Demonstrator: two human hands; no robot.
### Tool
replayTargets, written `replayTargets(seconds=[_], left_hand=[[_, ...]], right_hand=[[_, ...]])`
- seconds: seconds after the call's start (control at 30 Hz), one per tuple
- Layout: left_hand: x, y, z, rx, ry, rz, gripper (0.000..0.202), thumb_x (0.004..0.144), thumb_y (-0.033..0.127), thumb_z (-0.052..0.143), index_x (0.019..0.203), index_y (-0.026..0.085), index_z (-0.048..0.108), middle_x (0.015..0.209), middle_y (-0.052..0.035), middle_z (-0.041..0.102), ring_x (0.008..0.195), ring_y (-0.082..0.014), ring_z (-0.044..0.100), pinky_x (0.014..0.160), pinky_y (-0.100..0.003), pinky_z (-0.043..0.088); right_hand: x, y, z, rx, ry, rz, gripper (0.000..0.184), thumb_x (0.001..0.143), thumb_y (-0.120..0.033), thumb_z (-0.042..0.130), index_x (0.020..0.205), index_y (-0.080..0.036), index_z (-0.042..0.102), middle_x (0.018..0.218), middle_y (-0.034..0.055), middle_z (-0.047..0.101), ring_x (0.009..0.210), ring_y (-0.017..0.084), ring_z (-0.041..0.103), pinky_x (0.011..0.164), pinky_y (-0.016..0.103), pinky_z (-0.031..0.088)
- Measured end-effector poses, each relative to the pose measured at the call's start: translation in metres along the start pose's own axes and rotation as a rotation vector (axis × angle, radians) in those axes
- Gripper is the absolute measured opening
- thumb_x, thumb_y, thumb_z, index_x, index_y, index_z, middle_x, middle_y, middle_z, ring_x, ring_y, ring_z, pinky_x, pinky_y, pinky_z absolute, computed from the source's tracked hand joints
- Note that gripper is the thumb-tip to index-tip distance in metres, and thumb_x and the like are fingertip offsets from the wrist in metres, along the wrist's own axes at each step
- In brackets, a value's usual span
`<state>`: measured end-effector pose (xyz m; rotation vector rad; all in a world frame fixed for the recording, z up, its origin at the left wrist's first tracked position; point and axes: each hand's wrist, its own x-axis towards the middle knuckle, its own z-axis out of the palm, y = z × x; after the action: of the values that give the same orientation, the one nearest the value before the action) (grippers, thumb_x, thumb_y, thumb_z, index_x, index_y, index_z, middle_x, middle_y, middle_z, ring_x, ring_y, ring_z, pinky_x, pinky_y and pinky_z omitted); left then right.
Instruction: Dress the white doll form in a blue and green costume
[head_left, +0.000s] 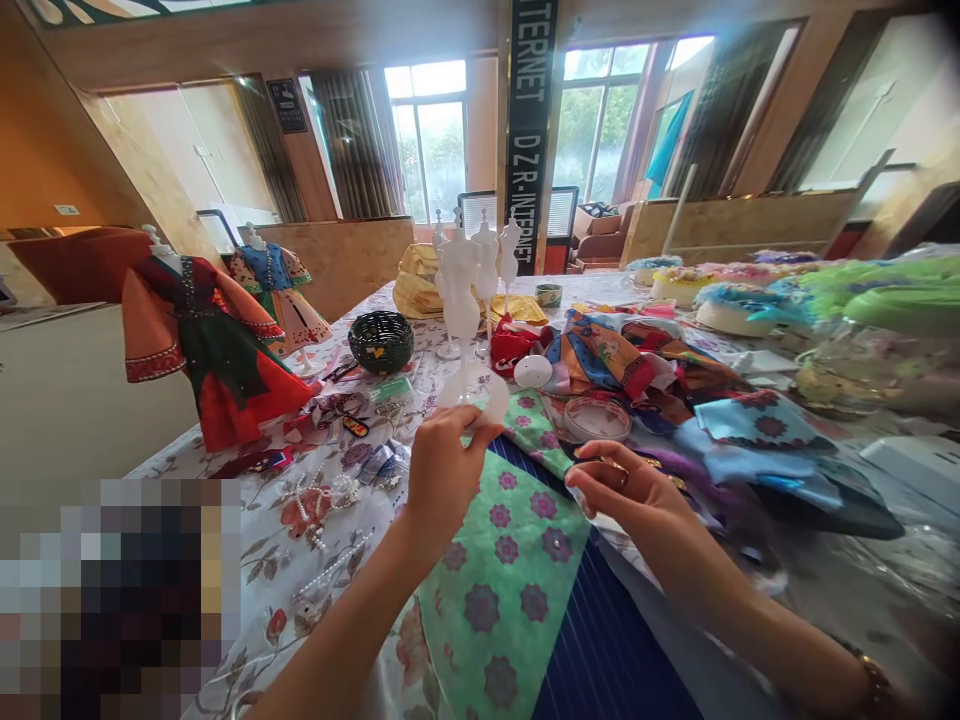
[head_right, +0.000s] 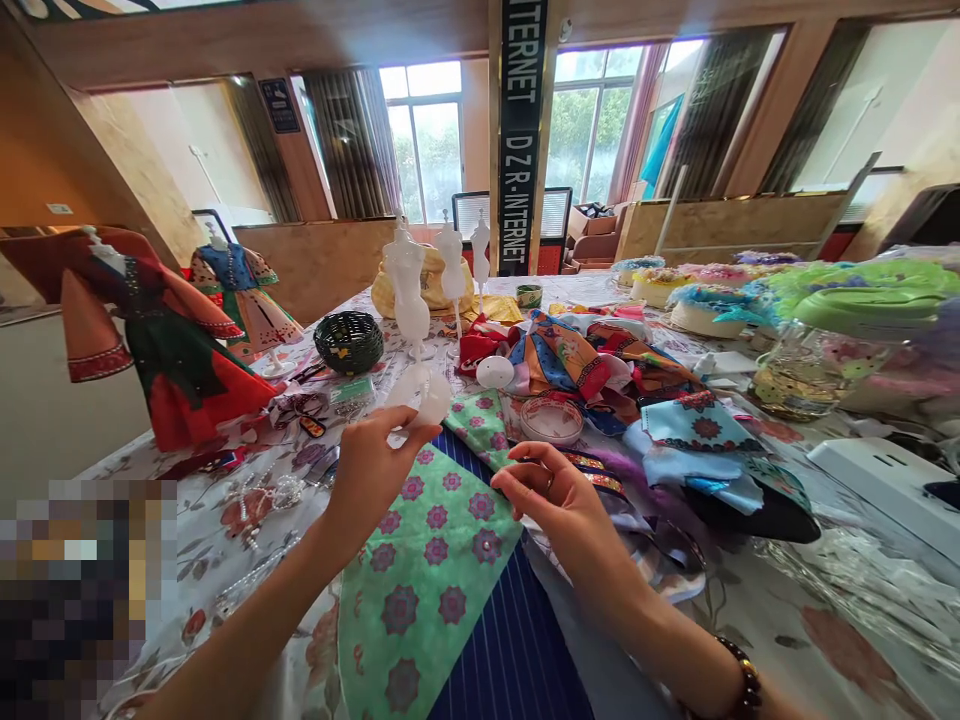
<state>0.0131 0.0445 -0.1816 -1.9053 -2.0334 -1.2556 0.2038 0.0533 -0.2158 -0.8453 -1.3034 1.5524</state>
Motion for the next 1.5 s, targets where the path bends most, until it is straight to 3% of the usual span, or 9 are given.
replayTargets(seconds=[0.3,0.47,0.6,0.77,0.87,0.97,1.1,1.33,1.5], left_hand=[[0.001,-0.021,0.001,0.402,-0.089,-0.016,0.016,0.080,0.015,0.056,0.078,0.019,0.072,0.081,-0.0109,0.071,0.092,-0.0322,0.058,0.087,-0.051,0.041],[0.001,-0.036,0.012,0.360,-0.118,-0.017,0.026,0.077,0.003,0.050,0.086,0.015,0.071,0.087,-0.0118,0.070,0.090,-0.0254,0.062,0.080,-0.038,0.049],[0.003,-0.035,0.011,0.292,-0.087,0.002,0.035,0.073,0.001,0.057,0.103,0.015,0.067,0.103,-0.0088,0.069,0.099,-0.0210,0.061,0.088,-0.033,0.047],[0.010,-0.037,-0.025,0.261,-0.065,-0.038,0.032,0.075,0.006,0.058,0.104,0.015,0.066,0.107,-0.0099,0.067,0.100,-0.0225,0.061,0.087,-0.034,0.047],[0.012,-0.053,-0.062,0.284,-0.154,-0.083,0.014,0.072,0.012,0.061,0.080,0.017,0.071,0.079,-0.0057,0.071,0.080,-0.0215,0.065,0.073,-0.030,0.048],[0.011,-0.072,-0.100,0.304,-0.366,-0.222,0.006,0.067,0.020,0.064,0.062,0.019,0.067,0.060,-0.0003,0.066,0.064,-0.0191,0.064,0.059,-0.026,0.045],[0.003,-0.091,-0.134,0.258,-0.630,-0.294,0.014,0.069,0.032,0.060,0.067,0.020,0.066,0.056,0.0027,0.065,0.055,-0.0153,0.061,0.052,-0.022,0.041],[-0.032,-0.125,-0.128,0.337,-0.606,0.040,0.026,0.083,0.034,0.045,0.070,0.020,0.063,0.073,-0.0022,0.065,0.067,-0.0156,0.057,0.064,-0.025,0.041],[-0.042,-0.135,-0.124,0.381,-0.621,0.082,0.031,0.089,0.033,0.038,0.072,0.018,0.059,0.080,-0.0051,0.062,0.077,-0.0188,0.057,0.071,-0.029,0.042]], right_hand=[[0.005,0.002,0.000,0.150,-0.001,0.193,0.034,0.066,-0.045,0.076,0.083,-0.022,0.058,0.089,0.0037,0.072,0.059,0.011,0.052,0.058,0.026,0.042],[0.005,0.002,0.001,0.210,0.035,0.193,0.027,0.068,-0.041,0.076,0.079,-0.021,0.061,0.087,0.0058,0.074,0.055,0.010,0.051,0.056,0.025,0.042],[0.004,0.002,0.001,0.211,0.030,0.194,0.026,0.067,-0.039,0.077,0.079,-0.022,0.063,0.091,0.0056,0.074,0.054,0.009,0.049,0.056,0.025,0.041],[0.003,0.003,0.000,0.171,0.009,0.178,0.030,0.064,-0.041,0.078,0.081,-0.022,0.062,0.092,0.0059,0.074,0.054,0.011,0.050,0.055,0.027,0.041],[0.003,0.004,-0.001,0.193,0.014,0.177,0.030,0.064,-0.040,0.079,0.081,-0.022,0.062,0.089,0.0057,0.074,0.054,0.010,0.049,0.054,0.026,0.039],[0.004,0.006,-0.001,0.228,-0.003,0.177,0.030,0.065,-0.039,0.079,0.082,-0.021,0.062,0.087,0.0066,0.075,0.053,0.009,0.047,0.054,0.024,0.038],[0.004,0.007,-0.001,0.197,0.000,0.179,0.036,0.064,-0.040,0.080,0.085,-0.020,0.059,0.087,0.0063,0.075,0.053,0.007,0.047,0.056,0.022,0.039],[0.003,0.006,-0.001,0.163,-0.002,0.173,0.038,0.062,-0.043,0.079,0.085,-0.023,0.059,0.084,0.0021,0.074,0.052,0.008,0.048,0.054,0.024,0.038],[0.004,0.007,-0.002,0.144,-0.005,0.169,0.038,0.062,-0.045,0.079,0.086,-0.023,0.059,0.084,0.0022,0.073,0.053,0.009,0.049,0.055,0.025,0.038]])
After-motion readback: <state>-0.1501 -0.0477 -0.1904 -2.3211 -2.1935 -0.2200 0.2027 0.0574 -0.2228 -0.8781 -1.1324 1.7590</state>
